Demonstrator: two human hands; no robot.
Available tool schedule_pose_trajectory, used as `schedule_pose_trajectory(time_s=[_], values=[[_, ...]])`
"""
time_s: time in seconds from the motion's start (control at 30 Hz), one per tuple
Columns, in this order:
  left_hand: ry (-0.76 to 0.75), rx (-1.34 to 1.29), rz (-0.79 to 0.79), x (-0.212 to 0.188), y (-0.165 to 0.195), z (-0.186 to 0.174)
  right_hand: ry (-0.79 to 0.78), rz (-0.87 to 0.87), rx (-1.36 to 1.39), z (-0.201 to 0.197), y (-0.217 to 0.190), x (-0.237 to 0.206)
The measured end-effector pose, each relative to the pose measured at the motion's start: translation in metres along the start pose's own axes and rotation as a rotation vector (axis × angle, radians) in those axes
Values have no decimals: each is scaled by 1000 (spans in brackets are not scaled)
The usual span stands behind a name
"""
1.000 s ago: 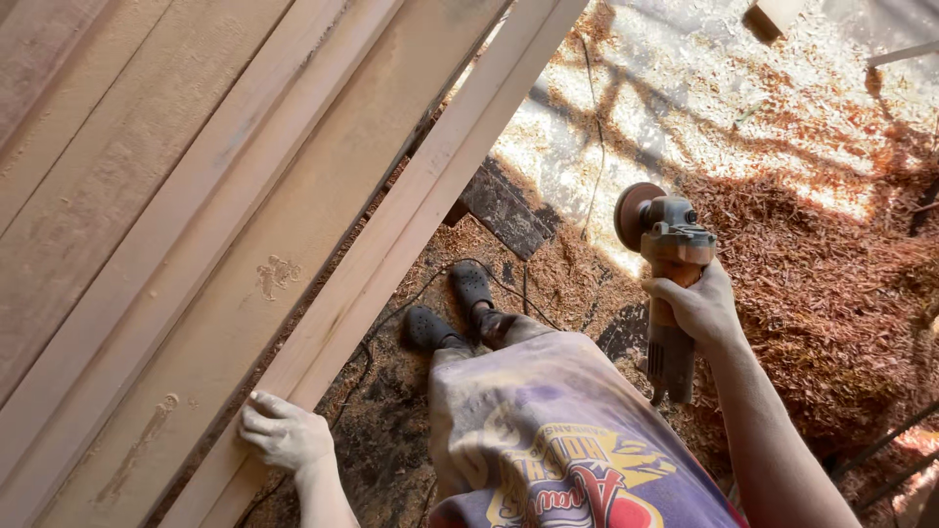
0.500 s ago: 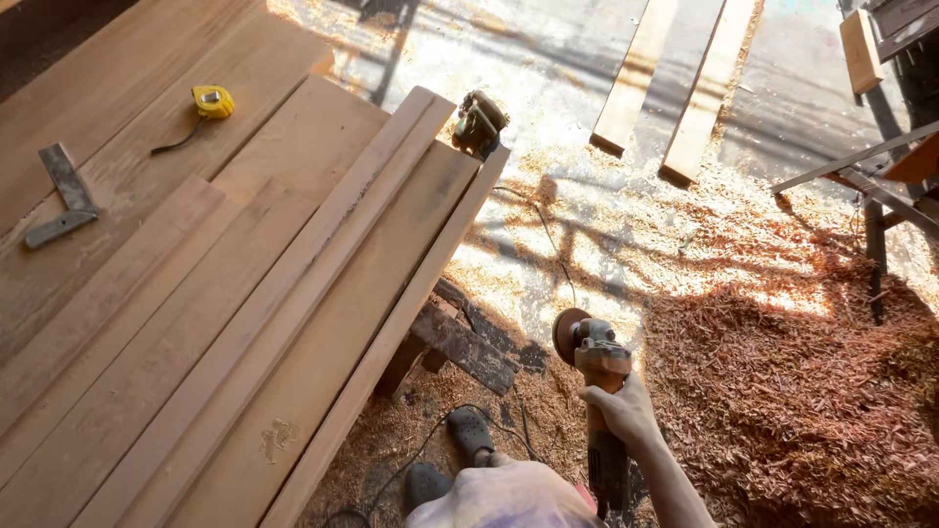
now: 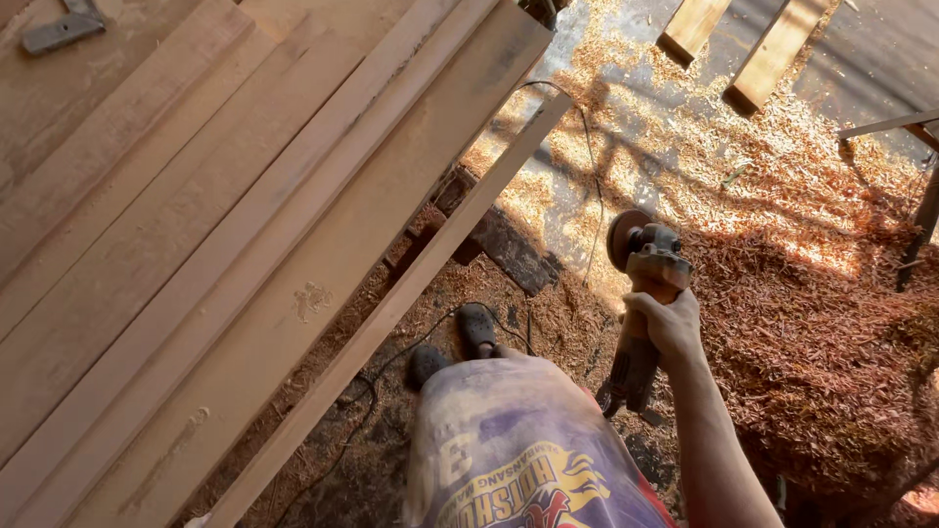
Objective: The person uses an angle grinder with a sanding disc to sand the surfaces of several wooden planks. They move the tool along the length of each plank, flip pieces to sand different sides, and reposition the planks on the workbench as they work.
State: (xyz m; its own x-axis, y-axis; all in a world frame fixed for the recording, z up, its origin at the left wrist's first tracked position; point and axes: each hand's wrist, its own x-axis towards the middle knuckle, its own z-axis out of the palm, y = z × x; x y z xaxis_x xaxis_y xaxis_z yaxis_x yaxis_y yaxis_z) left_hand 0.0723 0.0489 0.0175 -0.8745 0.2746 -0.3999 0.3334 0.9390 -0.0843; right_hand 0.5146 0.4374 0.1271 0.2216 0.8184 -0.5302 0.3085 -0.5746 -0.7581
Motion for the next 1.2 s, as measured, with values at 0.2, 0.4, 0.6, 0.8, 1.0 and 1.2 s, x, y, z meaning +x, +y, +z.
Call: schedule_pose_trajectory(time_s=[0.2,0.4,0.6,0.8,1.0,1.2], values=[[27,-43,-106,-18,-13,19,-57,-78,-106,-1,-22,2],[361,-203,-186,-11,-5,8,-94,-232,-225,-5,-56,49],[49,-1016,-117,-79,216,22,-165,-287,-185,-15,-113,146],[-648,-1530,-23,-108,530,57,-546,-496,-131,2,-202,317],[-221,-2551,-401,-81,714,85,-837,-435,-346,2,-284,417],[159,-2901,-463,-77,723,92,-882,-360,-324,8,-293,470]])
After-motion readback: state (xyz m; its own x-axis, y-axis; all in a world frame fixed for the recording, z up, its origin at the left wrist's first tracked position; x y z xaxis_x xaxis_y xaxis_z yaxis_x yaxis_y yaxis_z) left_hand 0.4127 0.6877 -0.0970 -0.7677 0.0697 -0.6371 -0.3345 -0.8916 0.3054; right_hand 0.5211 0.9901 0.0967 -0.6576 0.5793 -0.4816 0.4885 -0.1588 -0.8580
